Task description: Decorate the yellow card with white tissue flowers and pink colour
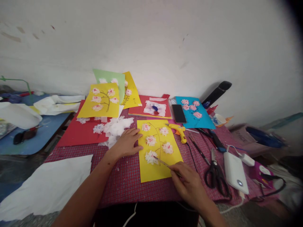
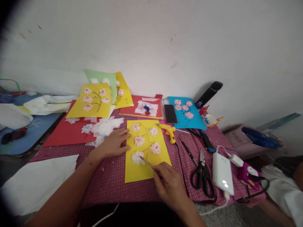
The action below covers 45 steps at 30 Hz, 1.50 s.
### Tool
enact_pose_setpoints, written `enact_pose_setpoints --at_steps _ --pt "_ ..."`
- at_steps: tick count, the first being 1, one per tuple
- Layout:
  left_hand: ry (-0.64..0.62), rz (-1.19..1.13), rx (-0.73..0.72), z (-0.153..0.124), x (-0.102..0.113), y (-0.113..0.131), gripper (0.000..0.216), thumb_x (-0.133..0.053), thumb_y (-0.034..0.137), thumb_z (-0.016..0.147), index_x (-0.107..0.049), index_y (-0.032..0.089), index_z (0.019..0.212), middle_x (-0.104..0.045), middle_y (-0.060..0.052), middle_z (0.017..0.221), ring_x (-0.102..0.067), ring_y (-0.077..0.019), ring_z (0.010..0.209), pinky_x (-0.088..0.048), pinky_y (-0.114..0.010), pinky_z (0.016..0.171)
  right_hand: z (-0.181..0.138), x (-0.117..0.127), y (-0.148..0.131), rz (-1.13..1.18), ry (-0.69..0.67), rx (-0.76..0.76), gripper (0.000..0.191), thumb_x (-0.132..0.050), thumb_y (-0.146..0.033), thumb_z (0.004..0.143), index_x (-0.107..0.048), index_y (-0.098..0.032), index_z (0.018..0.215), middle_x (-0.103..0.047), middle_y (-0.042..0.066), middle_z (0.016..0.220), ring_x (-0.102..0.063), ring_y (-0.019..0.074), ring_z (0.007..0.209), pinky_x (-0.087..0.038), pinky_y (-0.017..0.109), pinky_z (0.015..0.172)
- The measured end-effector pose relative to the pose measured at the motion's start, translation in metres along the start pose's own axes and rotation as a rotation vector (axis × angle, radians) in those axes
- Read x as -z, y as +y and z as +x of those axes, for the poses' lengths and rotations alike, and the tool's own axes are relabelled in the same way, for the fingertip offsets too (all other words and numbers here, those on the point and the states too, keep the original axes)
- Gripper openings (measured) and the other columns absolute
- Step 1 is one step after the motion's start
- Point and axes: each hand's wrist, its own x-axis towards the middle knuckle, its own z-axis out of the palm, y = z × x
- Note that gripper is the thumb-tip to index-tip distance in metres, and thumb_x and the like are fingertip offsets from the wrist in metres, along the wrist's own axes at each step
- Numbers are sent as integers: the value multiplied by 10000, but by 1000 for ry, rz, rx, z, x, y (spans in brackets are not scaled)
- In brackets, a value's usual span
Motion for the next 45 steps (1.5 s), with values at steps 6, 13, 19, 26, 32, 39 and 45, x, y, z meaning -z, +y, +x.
enact_pose_setpoints --at_steps 6,13,19,26,32,39,45 --pt "-1 -1 15 -1 2 3 516 -653 496 866 -611 245 1316 -495 -103 1521 -436 -338 1405 -293 -500 1191 27 19 8 -62 113 23 167 -576 -181 938 -673 -291 1019 -708 52 865 -679 221 746 -541 349 651" --pt "-25 20 24 -2 4 3 568 -653 496 867 -579 238 1368 -475 -112 1551 -416 -337 1428 -293 -498 1194 153 10 73 -263 248 -51 193 -541 -237 924 -732 -219 947 -760 71 914 -708 226 863 -520 315 772" --pt "-26 27 27 -2 2 2 568 -654 516 866 -592 250 1365 -494 -103 1538 -420 -335 1424 -282 -503 1196 217 -18 113 -346 219 -88 200 -563 -202 885 -753 -196 949 -774 87 945 -705 225 872 -493 287 764" --pt "-22 11 37 -3 0 1 585 -669 505 855 -585 258 1379 -466 -99 1561 -398 -347 1436 -271 -521 1199 220 -25 123 -397 175 -100 209 -555 -192 897 -750 -191 972 -776 95 965 -702 228 888 -477 285 762" --pt "-12 4 24 -2 1 2 578 -676 488 853 -595 244 1371 -480 -109 1546 -422 -331 1417 -296 -501 1189 222 -32 122 -396 154 -68 203 -548 -187 908 -740 -197 973 -771 80 967 -698 217 901 -476 279 775" --pt "-19 9 30 -2 1 1 587 -676 502 859 -599 237 1377 -478 -110 1552 -423 -329 1421 -292 -498 1197 220 -34 126 -386 168 -57 202 -545 -193 920 -735 -196 987 -768 85 985 -695 220 915 -479 286 791" --pt "-33 12 34 -1 -1 -1 603 -669 529 859 -598 238 1382 -467 -111 1565 -405 -337 1441 -276 -509 1206 220 -32 126 -364 194 -59 193 -558 -193 905 -741 -207 964 -774 81 953 -698 222 890 -487 289 780"
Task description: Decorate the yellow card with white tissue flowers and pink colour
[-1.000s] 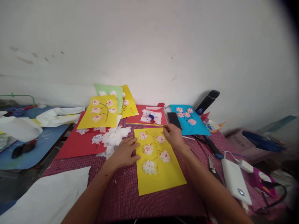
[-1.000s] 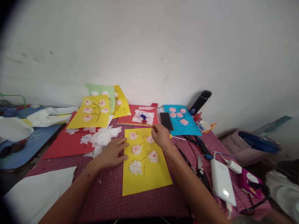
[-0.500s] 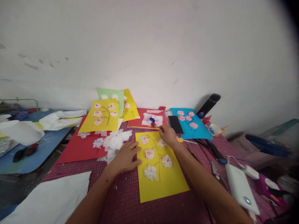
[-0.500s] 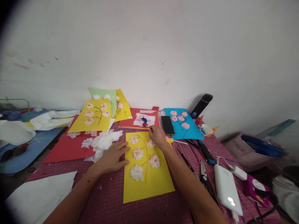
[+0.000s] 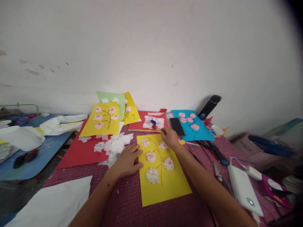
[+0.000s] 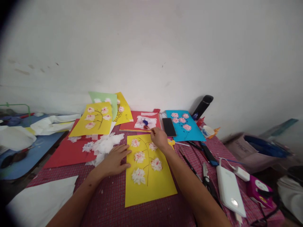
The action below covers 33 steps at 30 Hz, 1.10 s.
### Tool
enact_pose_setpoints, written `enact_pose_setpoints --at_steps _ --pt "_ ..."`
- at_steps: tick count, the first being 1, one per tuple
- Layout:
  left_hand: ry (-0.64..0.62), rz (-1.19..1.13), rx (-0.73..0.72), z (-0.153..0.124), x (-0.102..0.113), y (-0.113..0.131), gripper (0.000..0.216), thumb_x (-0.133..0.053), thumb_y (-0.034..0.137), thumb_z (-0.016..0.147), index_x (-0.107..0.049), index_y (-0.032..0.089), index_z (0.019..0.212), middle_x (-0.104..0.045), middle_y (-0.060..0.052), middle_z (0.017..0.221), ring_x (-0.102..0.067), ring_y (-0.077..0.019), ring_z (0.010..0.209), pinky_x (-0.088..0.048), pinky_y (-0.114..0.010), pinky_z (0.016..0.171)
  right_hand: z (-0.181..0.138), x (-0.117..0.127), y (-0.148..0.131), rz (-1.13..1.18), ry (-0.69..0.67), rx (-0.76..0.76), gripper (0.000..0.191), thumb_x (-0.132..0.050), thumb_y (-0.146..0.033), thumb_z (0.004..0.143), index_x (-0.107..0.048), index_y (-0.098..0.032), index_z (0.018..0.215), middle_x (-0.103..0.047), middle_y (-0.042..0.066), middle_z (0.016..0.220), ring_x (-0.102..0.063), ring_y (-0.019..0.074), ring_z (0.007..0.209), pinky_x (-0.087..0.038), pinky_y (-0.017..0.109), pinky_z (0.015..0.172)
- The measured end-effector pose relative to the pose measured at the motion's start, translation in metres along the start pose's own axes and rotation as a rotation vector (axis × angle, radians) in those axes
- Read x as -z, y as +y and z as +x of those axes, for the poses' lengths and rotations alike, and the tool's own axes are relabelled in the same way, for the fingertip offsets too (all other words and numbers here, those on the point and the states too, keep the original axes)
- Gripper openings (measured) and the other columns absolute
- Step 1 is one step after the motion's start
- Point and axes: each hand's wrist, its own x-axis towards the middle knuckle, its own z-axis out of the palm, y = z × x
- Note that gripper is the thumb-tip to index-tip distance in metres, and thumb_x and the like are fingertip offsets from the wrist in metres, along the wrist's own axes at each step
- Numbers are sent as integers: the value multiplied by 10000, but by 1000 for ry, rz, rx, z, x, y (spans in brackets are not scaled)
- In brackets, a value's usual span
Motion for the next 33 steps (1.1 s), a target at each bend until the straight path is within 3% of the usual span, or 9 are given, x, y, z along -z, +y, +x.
enact_pose_setpoints --at_steps 4,8,13,19,25,33 --pt "-2 10 3 0 1 0 600 -655 534 864 -595 245 1386 -468 -108 1564 -405 -335 1443 -278 -510 1204 0 7 -2 34 32 2 191 -560 -189 890 -744 -203 941 -773 86 930 -701 226 872 -498 298 776" --pt "5 13 -3 0 3 2 596 -657 517 862 -597 237 1384 -483 -114 1550 -414 -333 1436 -284 -503 1202 -12 30 -7 91 65 5 214 -534 -208 905 -743 -192 948 -762 93 936 -703 229 873 -509 310 781" --pt "10 22 -10 0 4 4 561 -646 503 873 -604 235 1364 -479 -117 1549 -426 -328 1424 -295 -498 1193 -74 82 -21 166 15 10 204 -539 -277 945 -733 -213 944 -755 55 890 -698 208 814 -517 301 727" --pt "31 15 -27 0 2 2 558 -642 508 872 -599 228 1353 -504 -119 1511 -433 -328 1408 -306 -489 1182 -151 137 -43 309 -228 126 137 -562 -225 963 -700 -225 959 -721 45 849 -665 179 741 -493 287 656" --pt "32 -9 -30 0 1 2 541 -630 508 878 -600 235 1344 -496 -109 1513 -434 -336 1401 -299 -490 1183 -173 137 -62 355 -275 227 154 -531 -144 959 -649 -236 997 -685 30 801 -639 170 704 -472 292 626" --pt "23 6 -22 0 3 4 535 -637 485 876 -598 232 1346 -483 -112 1531 -426 -326 1415 -280 -481 1196 -175 123 -66 364 -325 224 164 -525 -115 950 -640 -223 995 -658 27 817 -628 159 712 -467 284 640"
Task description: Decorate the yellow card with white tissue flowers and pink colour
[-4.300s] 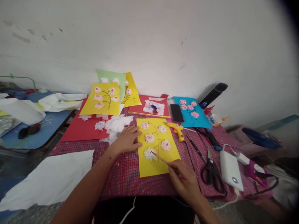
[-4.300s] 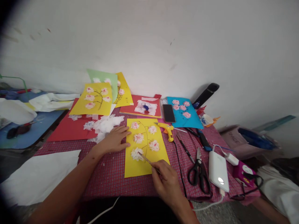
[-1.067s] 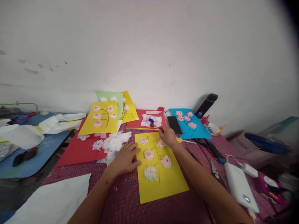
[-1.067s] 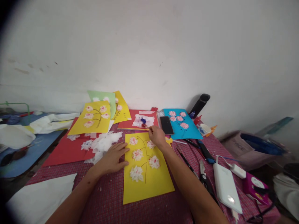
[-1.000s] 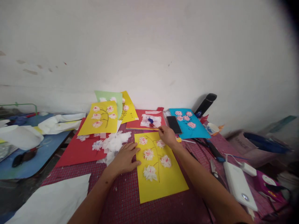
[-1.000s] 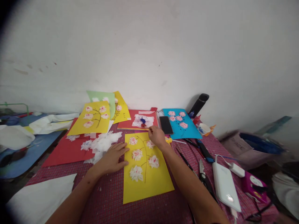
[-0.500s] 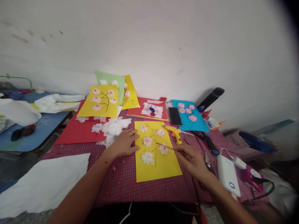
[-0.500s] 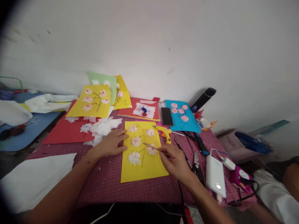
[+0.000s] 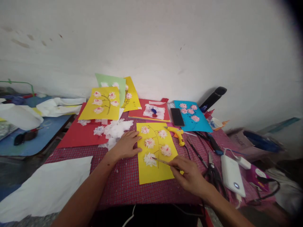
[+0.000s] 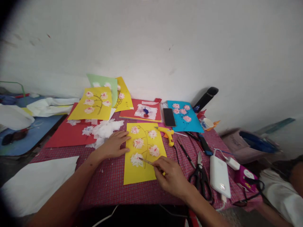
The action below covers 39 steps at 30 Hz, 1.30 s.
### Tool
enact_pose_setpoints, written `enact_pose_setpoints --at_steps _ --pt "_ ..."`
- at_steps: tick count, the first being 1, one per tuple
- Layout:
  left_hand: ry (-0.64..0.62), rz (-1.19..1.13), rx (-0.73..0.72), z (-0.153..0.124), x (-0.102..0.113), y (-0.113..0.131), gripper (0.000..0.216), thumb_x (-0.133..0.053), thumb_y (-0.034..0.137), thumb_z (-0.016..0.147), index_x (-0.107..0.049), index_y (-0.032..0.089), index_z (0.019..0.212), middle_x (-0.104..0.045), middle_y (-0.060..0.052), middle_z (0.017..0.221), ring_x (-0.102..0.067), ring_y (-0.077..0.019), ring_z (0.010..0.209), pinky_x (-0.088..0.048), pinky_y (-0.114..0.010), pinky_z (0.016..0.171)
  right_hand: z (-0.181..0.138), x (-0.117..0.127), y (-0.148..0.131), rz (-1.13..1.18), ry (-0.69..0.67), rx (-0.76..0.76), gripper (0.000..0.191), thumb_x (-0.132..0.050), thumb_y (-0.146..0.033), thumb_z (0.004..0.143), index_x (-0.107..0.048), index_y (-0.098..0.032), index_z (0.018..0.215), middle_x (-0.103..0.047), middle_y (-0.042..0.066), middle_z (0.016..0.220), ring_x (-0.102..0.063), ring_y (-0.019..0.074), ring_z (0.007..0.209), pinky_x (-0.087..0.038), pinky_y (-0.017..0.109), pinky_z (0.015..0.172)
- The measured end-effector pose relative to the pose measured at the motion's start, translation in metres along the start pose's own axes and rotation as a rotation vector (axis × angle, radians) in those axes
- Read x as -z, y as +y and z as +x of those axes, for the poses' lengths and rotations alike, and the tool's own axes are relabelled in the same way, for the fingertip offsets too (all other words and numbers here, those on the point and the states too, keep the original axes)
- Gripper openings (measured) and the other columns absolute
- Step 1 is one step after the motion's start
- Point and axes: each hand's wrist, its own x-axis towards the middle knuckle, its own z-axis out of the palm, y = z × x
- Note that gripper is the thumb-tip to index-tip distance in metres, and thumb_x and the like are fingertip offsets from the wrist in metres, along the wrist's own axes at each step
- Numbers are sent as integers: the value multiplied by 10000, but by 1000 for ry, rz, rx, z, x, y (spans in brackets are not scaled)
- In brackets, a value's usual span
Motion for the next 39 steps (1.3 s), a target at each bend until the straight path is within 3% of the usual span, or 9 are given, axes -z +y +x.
enact_pose_setpoints --at_steps 39 --pt "-9 -13 15 1 0 -1 549 -648 509 872 -618 228 1342 -482 -128 1544 -412 -340 1434 -284 -496 1198 2 -3 -5 -23 -10 -5 161 -518 -120 951 -648 -212 974 -662 46 815 -624 161 719 -471 277 638"
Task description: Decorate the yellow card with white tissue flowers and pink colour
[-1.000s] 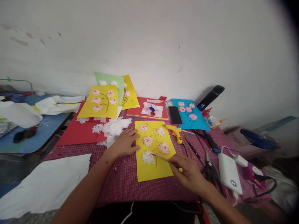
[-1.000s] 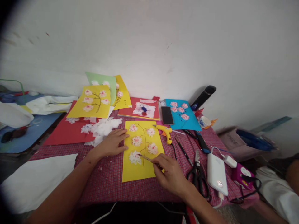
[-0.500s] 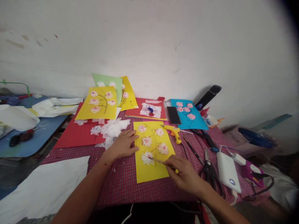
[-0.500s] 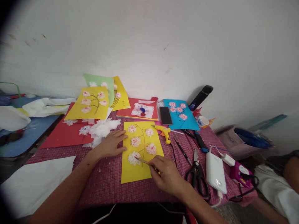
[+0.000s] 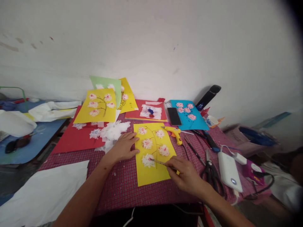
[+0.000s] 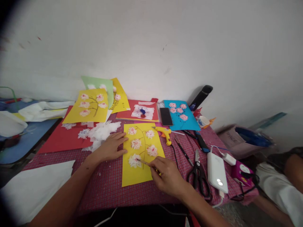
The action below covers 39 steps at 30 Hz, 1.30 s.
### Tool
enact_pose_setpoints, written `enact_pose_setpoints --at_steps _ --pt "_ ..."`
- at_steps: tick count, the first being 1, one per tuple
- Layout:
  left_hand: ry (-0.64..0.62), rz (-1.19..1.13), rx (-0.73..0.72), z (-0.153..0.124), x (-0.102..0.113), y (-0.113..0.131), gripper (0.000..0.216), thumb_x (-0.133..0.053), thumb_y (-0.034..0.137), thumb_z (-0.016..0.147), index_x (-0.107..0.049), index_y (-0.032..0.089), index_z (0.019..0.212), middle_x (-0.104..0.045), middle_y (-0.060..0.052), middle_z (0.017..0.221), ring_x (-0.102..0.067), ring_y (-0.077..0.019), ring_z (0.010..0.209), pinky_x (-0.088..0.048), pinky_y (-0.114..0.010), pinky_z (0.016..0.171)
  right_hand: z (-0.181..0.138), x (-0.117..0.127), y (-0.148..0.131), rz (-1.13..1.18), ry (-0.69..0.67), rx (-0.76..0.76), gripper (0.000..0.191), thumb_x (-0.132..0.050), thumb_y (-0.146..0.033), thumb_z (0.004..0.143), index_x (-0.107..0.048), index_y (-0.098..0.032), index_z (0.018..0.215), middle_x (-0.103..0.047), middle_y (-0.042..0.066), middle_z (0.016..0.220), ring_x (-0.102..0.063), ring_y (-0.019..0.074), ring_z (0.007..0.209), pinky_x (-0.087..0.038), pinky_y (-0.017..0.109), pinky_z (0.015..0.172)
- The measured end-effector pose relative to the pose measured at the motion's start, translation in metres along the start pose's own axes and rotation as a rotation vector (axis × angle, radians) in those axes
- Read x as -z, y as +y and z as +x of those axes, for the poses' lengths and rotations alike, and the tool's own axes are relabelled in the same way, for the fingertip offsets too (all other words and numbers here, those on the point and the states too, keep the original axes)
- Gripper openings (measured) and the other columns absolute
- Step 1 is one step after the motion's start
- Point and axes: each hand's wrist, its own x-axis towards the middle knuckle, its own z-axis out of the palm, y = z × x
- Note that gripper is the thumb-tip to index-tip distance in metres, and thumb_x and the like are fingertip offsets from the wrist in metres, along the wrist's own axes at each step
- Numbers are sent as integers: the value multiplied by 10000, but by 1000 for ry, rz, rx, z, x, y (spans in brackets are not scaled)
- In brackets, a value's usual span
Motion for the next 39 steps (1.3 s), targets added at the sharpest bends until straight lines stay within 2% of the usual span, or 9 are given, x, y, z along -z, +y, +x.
enact_pose_setpoints --at_steps 11,27,33,39 --pt "-25 48 12 1 0 0 569 -647 518 883 -603 223 1368 -478 -128 1549 -426 -329 1425 -293 -493 1193 -2 3 -5 -14 9 5 172 -513 -120 948 -654 -206 995 -666 44 804 -623 159 705 -458 272 630" --pt "9 87 -33 2 -10 -10 578 -620 532 900 -595 212 1381 -495 -131 1539 -439 -342 1419 -326 -512 1180 -8 2 -8 -10 32 22 174 -516 -92 938 -656 -186 981 -654 47 791 -609 156 688 -426 271 625" --pt "19 93 -47 2 -12 -12 577 -604 548 908 -596 212 1377 -492 -134 1541 -446 -333 1416 -336 -507 1178 -17 3 -4 32 141 -46 166 -521 -108 951 -646 -201 1009 -654 43 822 -622 157 720 -456 265 637" --pt "42 73 -62 3 -14 -16 568 -592 557 905 -598 224 1366 -501 -120 1532 -458 -350 1401 -348 -532 1168 -38 -20 -6 56 299 -121 171 -534 -100 953 -631 -221 1026 -663 38 837 -642 167 753 -478 280 670"
